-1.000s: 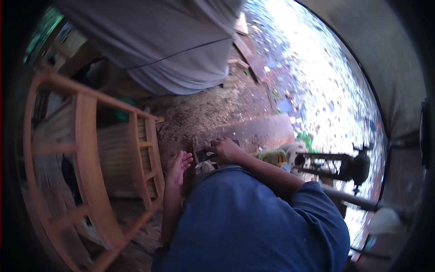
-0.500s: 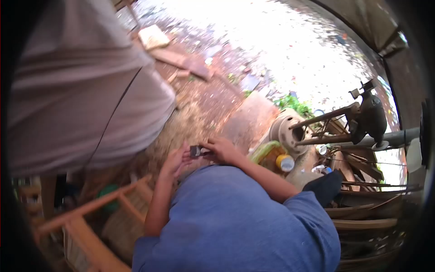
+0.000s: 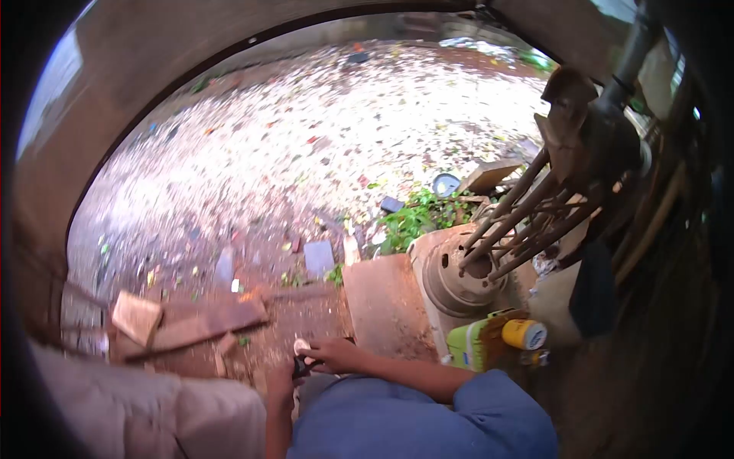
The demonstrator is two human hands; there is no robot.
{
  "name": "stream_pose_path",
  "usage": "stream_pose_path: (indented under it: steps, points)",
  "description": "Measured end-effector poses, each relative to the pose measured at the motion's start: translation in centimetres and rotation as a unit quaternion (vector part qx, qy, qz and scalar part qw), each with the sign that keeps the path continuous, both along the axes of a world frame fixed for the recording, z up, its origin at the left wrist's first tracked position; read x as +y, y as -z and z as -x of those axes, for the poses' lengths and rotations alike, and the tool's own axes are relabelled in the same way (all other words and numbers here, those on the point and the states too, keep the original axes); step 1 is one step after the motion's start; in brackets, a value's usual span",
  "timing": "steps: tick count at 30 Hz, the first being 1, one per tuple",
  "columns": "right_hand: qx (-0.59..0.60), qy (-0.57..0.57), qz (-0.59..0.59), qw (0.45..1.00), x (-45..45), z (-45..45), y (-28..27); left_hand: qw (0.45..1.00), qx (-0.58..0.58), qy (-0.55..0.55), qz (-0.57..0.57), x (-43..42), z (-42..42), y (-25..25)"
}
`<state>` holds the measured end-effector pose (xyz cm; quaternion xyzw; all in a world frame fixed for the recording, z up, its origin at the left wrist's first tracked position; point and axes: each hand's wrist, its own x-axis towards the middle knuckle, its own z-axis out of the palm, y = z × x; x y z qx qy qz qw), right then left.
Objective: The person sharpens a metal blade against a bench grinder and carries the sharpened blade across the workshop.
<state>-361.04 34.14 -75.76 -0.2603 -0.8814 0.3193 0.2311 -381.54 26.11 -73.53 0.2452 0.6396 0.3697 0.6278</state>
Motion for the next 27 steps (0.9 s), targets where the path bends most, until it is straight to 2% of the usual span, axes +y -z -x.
stream_pose_path:
  steps: [1, 2, 4, 5, 7, 8, 9, 10, 13, 16, 17, 19, 21, 23, 26, 27]
  points:
    - [0.006, 0.022, -0.006, 1.000, 2.2, 1.4, 3.1, 0.999, 0.021, 0.049, -0.004, 2.3, 2.3, 3.1]
    - [0.000, 0.031, 0.039, 0.999, 4.3, 2.7, 5.1, 0.994, 0.043, 0.098, -0.015, 5.8, 4.7, 5.8]
    - [0.055, 0.051, -0.008, 0.997, 9.8, 5.6, 11.5, 0.997, 0.014, 0.074, 0.030, 11.7, 8.0, 9.0]
    - [0.043, 0.084, -0.014, 0.995, 12.1, 7.3, 14.7, 0.992, 0.044, 0.114, 0.020, 14.5, 11.3, 14.1]
    - [-0.002, 0.145, -0.006, 0.989, 15.7, 8.7, 18.5, 0.983, 0.082, 0.165, 0.016, 20.6, 15.1, 17.2]
    - [0.006, 0.179, 0.021, 0.984, 16.3, 8.7, 19.1, 0.978, 0.088, 0.188, 0.018, 22.8, 15.3, 18.4]
    - [0.016, 0.211, 0.045, 0.976, 17.2, 9.1, 17.6, 0.981, 0.089, 0.170, 0.002, 25.0, 15.2, 18.1]
    - [0.027, 0.240, 0.067, 0.968, 18.2, 9.6, 16.2, 0.977, 0.073, 0.198, 0.011, 27.4, 14.9, 17.2]
    - [-0.029, 0.233, 0.089, 0.968, 21.2, 10.0, 14.4, 0.971, -0.002, 0.238, 0.030, 33.5, 14.4, 16.0]
    - [-0.043, 0.240, 0.083, 0.966, 25.8, 10.1, 14.0, 0.928, 0.035, 0.371, -0.008, 39.6, 14.2, 16.5]
    - [-0.047, 0.249, 0.087, 0.963, 27.7, 10.0, 14.2, 0.925, 0.040, 0.376, -0.027, 42.0, 13.7, 16.6]
    - [-0.050, 0.284, 0.104, 0.952, 31.8, 9.3, 15.5, 0.905, 0.052, 0.422, -0.023, 47.5, 13.0, 20.2]
    - [-0.085, 0.322, 0.112, 0.936, 36.9, 7.4, 17.3, 0.883, 0.065, 0.464, -0.033, 53.9, 11.2, 22.8]
    - [-0.074, 0.366, 0.102, 0.922, 43.6, 5.7, 19.6, 0.848, 0.102, 0.515, -0.067, 62.5, 8.1, 21.8]
    - [-0.085, 0.413, 0.079, 0.903, 55.6, 4.4, 22.1, 0.878, 0.057, 0.473, -0.052, 74.5, 5.6, 24.0]
    - [-0.070, 0.440, 0.067, 0.893, 59.8, 4.6, 22.4, 0.867, 0.089, 0.486, -0.068, 78.9, 5.3, 24.6]
